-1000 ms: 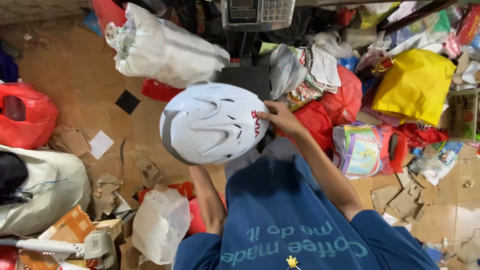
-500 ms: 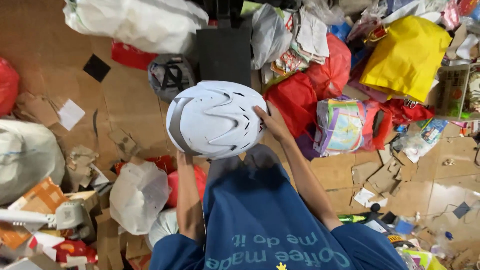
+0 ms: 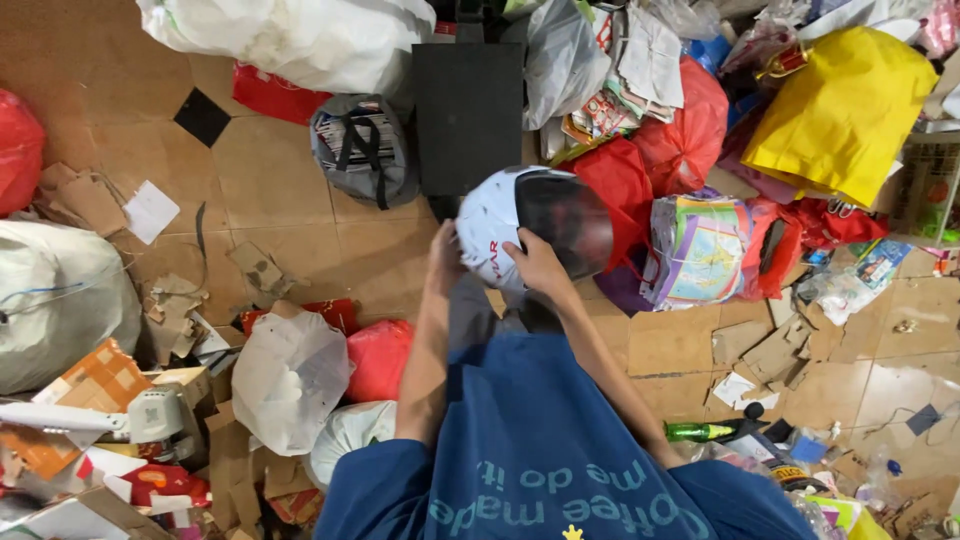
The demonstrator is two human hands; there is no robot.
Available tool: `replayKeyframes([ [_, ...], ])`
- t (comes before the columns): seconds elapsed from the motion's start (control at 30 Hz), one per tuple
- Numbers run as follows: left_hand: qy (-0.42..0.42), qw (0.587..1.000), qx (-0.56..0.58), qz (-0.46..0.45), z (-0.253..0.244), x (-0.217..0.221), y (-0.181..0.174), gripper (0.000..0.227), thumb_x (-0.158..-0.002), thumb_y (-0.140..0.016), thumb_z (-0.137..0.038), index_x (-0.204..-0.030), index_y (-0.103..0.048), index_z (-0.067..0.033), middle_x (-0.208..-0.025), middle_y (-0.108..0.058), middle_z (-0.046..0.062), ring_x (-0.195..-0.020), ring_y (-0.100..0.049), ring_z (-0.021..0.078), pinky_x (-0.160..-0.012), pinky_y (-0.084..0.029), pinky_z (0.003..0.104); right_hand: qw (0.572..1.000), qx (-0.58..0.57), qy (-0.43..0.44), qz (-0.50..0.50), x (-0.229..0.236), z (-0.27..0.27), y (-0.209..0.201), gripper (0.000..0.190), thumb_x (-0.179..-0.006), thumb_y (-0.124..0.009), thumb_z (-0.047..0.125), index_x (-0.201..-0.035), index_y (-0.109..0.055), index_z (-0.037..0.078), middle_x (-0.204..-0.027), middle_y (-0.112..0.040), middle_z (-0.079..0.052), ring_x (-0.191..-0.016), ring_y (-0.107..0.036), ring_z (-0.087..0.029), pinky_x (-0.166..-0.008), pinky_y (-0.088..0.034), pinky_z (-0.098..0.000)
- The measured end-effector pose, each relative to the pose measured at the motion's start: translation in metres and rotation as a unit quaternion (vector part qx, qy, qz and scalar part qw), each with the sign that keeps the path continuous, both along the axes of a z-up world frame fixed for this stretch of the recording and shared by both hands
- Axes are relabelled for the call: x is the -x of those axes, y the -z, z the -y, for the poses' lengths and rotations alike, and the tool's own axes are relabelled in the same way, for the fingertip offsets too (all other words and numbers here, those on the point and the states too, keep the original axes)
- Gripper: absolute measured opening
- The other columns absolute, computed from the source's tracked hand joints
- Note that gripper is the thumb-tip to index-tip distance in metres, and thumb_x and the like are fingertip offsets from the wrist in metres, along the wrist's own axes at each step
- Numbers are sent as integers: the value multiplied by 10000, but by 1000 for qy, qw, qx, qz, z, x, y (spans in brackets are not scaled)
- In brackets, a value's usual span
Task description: The person places a white bicycle helmet on a digital scale and operates the keypad to record the weight. They then pick up a small notebook and a blue pen, writing down the recorded information while standing in a cluttered room filled with bags and papers.
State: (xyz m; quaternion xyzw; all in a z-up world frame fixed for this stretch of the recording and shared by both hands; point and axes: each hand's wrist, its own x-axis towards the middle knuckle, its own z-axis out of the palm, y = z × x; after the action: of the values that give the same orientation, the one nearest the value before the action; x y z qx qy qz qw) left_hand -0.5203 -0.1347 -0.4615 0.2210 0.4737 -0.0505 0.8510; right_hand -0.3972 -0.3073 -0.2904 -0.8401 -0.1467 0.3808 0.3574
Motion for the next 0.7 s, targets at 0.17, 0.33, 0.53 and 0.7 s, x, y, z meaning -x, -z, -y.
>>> replayKeyframes([
  [0.17, 53, 994, 17, -97, -9, -32, 24, 523, -950, -495, -562, -1362, -608, -262, -1336, -617, -47, -1246, -519, 207, -928, -431, 592, 998, 17, 44, 28, -20, -56, 74, 330, -964, -680, 270, -1090, -624, -29, -1040, -674, -292, -1003, -643, -464, -815, -511, -466],
  [0.33, -35, 997, -65, -13, -55, -43, 43, 587, -934, -730, -359, -1457, -574, -140, -1372, -580, 140, -1127, -571, 330, -795, -494, 542, 997, 2, 82, 15, -71, -83, 147, 302, -1021, -644, 267, -1140, -680, -9, -1114, -718, -248, -1054, -690, -375, -877, -534, -434],
  [0.53, 15, 961, -245, -129, -147, -114, 35, 1100, -679, -932, -451, -1539, -365, -69, -1491, -539, 182, -1310, -539, 290, -1021, -479, 420, 805, -319, 371, -337, -102, -84, 230, 319, -1049, -570, 194, -1307, -622, 14, -1266, -686, -96, -1157, -643, -235, -1023, -503, -409],
  [0.7, 143, 868, -466, -92, -177, -154, 78, 1137, -741, -964, -421, -1580, -316, -10, -1550, -454, 236, -1419, -463, 341, -1154, -384, 411, 654, -499, 429, -373, -111, -128, 252, 322, -1099, -551, 236, -1340, -559, 23, -1327, -641, -106, -1232, -608, -285, -1118, -455, -493],
])
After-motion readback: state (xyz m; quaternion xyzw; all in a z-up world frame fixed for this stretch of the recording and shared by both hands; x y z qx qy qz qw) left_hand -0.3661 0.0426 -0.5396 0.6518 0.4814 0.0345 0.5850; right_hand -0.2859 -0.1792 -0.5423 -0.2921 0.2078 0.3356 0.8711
